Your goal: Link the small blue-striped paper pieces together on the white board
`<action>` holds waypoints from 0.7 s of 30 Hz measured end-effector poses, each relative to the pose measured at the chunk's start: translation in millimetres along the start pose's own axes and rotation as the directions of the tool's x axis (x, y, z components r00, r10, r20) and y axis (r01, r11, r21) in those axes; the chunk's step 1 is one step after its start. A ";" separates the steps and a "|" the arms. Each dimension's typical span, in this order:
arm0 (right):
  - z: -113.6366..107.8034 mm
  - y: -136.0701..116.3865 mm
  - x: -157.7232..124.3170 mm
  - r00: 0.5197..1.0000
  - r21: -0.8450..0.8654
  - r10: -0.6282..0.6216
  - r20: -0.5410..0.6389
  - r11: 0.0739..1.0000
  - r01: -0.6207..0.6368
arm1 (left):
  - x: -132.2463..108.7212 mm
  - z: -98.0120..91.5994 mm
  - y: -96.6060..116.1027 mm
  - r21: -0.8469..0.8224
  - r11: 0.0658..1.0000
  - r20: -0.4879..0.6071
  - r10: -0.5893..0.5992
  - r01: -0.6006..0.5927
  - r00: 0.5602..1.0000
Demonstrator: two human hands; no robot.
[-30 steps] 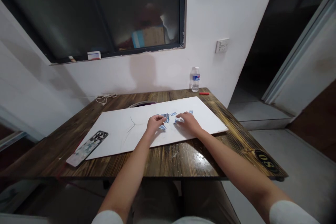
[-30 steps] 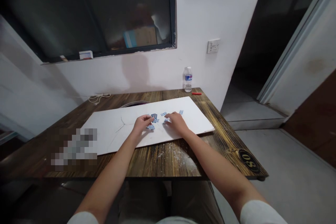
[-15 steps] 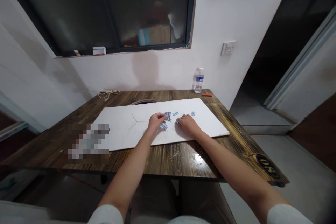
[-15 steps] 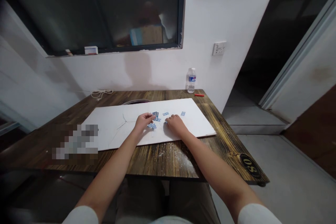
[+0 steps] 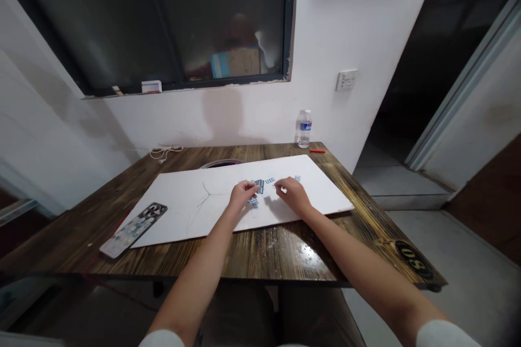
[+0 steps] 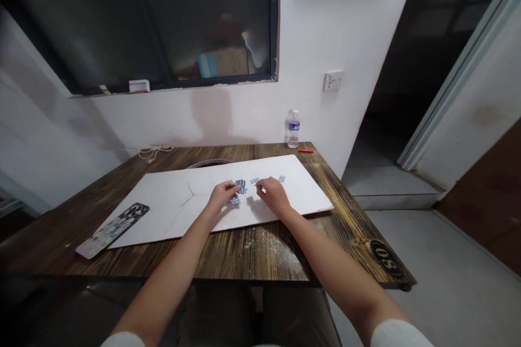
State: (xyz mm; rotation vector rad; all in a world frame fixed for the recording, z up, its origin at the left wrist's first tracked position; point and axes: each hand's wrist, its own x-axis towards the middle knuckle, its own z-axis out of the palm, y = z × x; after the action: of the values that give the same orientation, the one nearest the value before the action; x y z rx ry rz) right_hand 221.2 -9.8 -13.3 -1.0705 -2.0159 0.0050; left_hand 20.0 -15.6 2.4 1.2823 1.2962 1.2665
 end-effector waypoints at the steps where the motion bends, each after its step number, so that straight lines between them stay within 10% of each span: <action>1: -1.4 -1.6 -0.3 0.998 0.042 -0.013 -0.054 0.999 0.016 | -0.6 0.8 -0.2 -0.012 1.000 0.011 -0.012 0.012 1.000; 21: 5.1 -17.3 -2.5 0.939 -0.074 -0.342 -0.022 0.938 0.340 | -1.8 3.6 -1.0 -0.038 0.996 0.175 -0.070 0.078 0.982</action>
State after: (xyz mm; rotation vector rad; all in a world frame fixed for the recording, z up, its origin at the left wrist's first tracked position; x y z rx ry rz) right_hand 206.6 -20.7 -12.1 -0.7425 -2.1586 -0.2650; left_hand 23.6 -17.1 0.9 1.2713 1.1739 1.1002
